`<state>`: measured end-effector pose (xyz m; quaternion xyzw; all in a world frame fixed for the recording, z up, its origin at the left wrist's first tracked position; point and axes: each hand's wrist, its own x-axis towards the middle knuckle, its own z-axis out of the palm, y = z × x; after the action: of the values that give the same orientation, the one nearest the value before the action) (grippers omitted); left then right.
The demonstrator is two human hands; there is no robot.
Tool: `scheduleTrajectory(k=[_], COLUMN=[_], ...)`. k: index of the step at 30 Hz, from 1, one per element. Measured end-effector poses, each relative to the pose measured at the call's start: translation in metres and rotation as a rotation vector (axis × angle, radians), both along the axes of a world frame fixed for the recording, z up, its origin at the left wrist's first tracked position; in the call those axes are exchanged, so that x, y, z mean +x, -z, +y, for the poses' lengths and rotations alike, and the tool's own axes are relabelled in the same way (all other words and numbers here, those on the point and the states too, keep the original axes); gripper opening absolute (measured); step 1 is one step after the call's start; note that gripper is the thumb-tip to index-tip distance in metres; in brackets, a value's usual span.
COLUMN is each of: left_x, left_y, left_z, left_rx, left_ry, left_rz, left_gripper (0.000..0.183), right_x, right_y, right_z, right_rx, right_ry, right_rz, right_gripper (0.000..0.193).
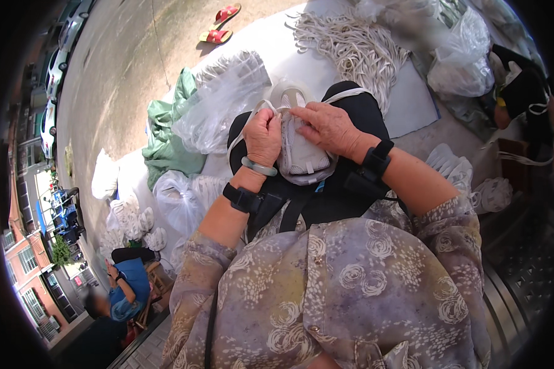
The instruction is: The recorder is assembling white sneakers by threading straps and packing them into plastic bags while sitting outdoors.
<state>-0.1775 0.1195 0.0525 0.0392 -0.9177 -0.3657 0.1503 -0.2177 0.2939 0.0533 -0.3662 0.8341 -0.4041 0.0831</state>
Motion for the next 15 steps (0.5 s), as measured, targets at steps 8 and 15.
scheduleTrajectory(k=[8,15], left_x=[-0.013,-0.002], left_y=[0.002,0.001], left_z=[-0.001,-0.007], left_rx=[-0.319,0.027], left_ry=[0.228,0.038], left_rz=[0.117,-0.196], left_gripper=[0.003,0.015], right_x=[0.001,0.003], right_y=[0.001,0.003], right_z=[-0.003,-0.001], right_rx=[0.003,0.029], right_ry=[-0.003,0.027], right_rz=[0.050,0.031], right_gripper=[0.035,0.035])
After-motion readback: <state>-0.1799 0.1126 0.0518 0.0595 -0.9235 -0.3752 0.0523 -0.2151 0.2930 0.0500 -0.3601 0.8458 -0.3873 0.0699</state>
